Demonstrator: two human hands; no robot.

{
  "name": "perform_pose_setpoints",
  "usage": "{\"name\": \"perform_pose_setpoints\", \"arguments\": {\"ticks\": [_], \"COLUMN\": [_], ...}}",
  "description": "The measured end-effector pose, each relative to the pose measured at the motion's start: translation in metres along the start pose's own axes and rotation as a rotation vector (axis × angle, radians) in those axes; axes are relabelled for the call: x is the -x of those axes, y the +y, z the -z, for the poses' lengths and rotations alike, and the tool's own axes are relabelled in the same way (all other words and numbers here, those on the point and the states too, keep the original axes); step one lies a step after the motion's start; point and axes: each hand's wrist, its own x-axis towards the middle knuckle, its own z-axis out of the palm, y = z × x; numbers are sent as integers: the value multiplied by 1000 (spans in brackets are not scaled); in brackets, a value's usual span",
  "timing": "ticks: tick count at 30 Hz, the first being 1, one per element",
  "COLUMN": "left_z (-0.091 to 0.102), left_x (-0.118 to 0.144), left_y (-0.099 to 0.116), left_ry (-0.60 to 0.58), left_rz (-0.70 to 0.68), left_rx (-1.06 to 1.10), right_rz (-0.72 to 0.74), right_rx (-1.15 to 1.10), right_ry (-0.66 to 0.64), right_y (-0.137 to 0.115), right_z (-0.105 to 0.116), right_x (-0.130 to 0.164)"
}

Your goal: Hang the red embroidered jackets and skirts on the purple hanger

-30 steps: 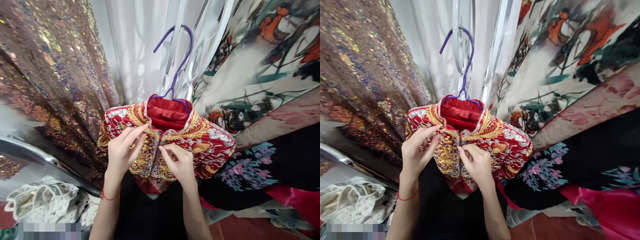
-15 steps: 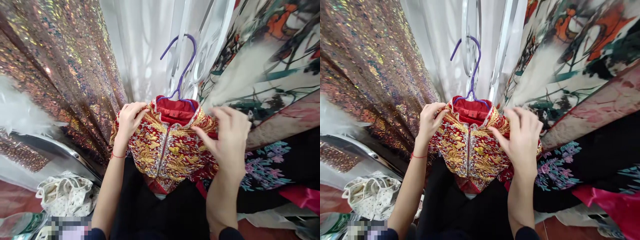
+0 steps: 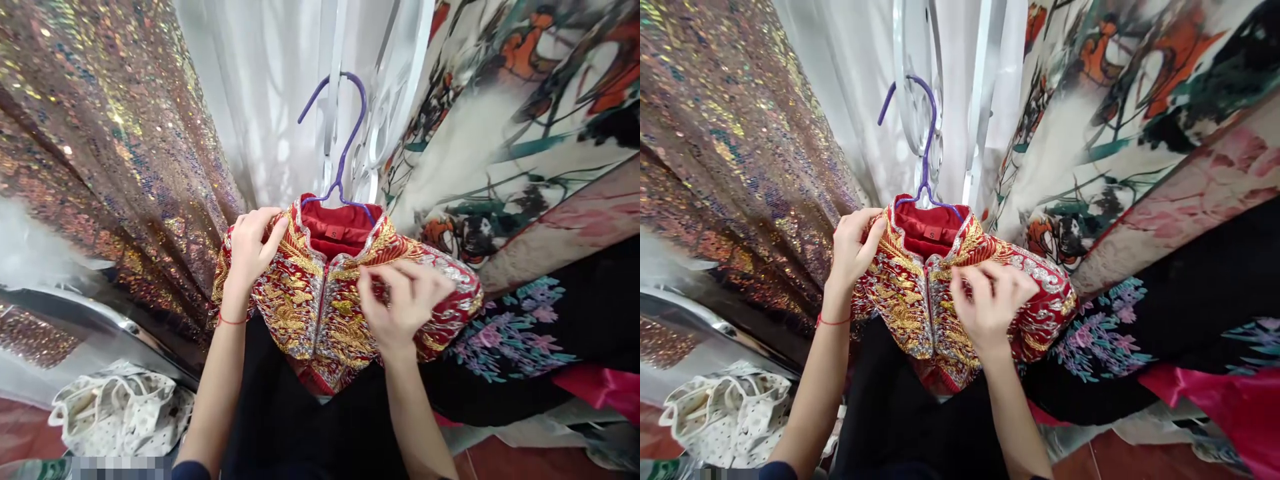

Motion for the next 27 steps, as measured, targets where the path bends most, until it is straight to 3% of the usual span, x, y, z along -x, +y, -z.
{"name": "perform_pose_setpoints", "arguments": {"ticks": [4, 9, 13, 17, 27], "left_z": [-2, -1, 2, -2, -14], "left_x": [1, 5, 9, 13, 22], "left_y": [8, 19, 23, 28, 38], "left_ry": [-9, -84, -140, -84, 2], "left_rz": [-122, -280, -245, -191, -82], "left_rx": [55, 42, 7, -6, -24], "right_rz": [-118, -332, -546, -753, -785], "right_rx": [63, -28, -150, -387, -649], "right_ry": [-277, -294, -324, -408, -497], "right_y": [-29, -51, -61, -61, -49], "right_z": [-13, -27, -28, -26, -22], "right_x": [9, 9, 6, 5, 11]}}
